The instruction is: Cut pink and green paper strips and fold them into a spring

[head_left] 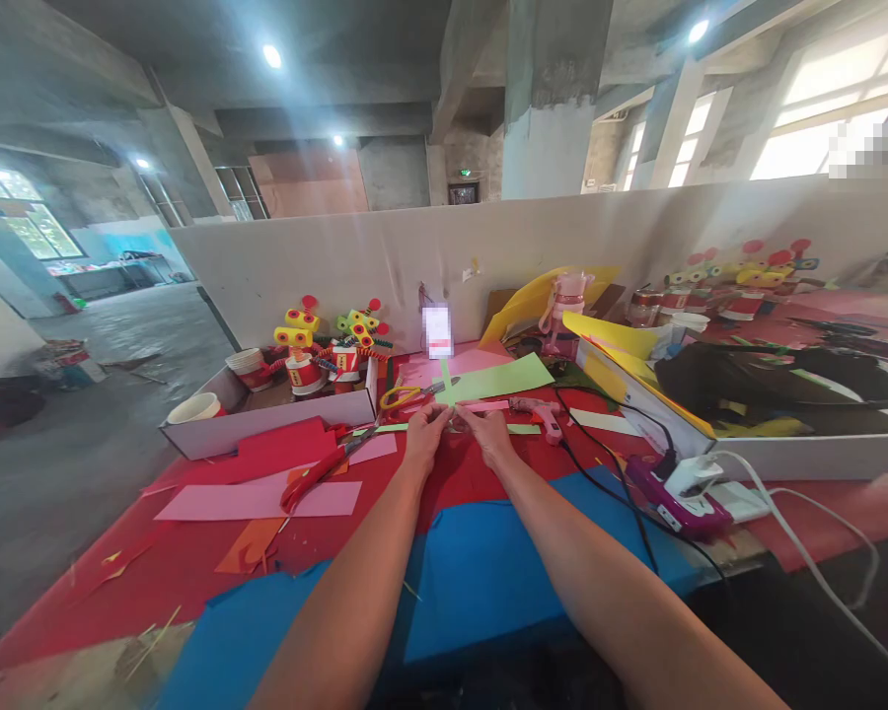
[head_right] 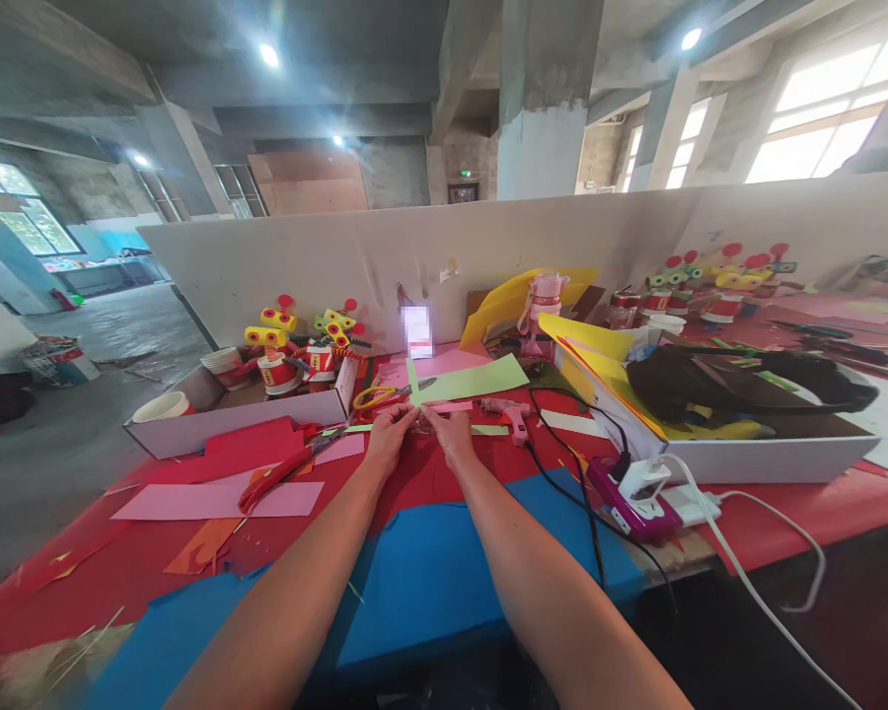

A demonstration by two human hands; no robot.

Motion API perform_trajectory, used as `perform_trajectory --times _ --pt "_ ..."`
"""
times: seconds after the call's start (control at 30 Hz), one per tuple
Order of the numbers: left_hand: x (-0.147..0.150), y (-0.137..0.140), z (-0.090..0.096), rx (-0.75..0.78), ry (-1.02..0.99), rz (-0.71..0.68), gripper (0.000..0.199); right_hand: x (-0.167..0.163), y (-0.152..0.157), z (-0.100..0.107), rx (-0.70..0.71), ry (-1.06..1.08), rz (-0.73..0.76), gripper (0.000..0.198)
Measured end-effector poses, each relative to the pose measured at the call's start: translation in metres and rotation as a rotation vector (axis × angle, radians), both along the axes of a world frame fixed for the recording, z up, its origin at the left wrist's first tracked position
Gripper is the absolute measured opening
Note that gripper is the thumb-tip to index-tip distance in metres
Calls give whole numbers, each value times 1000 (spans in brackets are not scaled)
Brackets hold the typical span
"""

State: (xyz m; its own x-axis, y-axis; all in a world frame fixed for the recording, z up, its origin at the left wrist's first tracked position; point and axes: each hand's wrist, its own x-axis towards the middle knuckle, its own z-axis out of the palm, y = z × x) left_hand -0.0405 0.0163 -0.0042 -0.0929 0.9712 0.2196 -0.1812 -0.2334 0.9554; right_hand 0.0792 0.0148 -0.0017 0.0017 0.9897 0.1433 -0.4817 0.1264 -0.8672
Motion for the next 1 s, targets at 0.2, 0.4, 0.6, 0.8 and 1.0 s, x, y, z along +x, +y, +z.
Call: perform_trajectory --times 0.2,0.4,0.6,0.8,1.0 --pt "0 -2 1 -28 -1 -3 29 0 -1 0 25 -12 -5 29" --pt "2 -3 3 -42 -57 -1 30 -1 0 0 53 -55 -16 22" --pt "2 -4 3 -61 -54 1 31 0 -1 1 56 -72 -43 23" --pt "1 -6 8 -71 -130 46 32 1 -2 5 -10 -25 159 27" --pt "3 -7 9 -56 -136 -5 33 2 0 1 -92 127 201 36"
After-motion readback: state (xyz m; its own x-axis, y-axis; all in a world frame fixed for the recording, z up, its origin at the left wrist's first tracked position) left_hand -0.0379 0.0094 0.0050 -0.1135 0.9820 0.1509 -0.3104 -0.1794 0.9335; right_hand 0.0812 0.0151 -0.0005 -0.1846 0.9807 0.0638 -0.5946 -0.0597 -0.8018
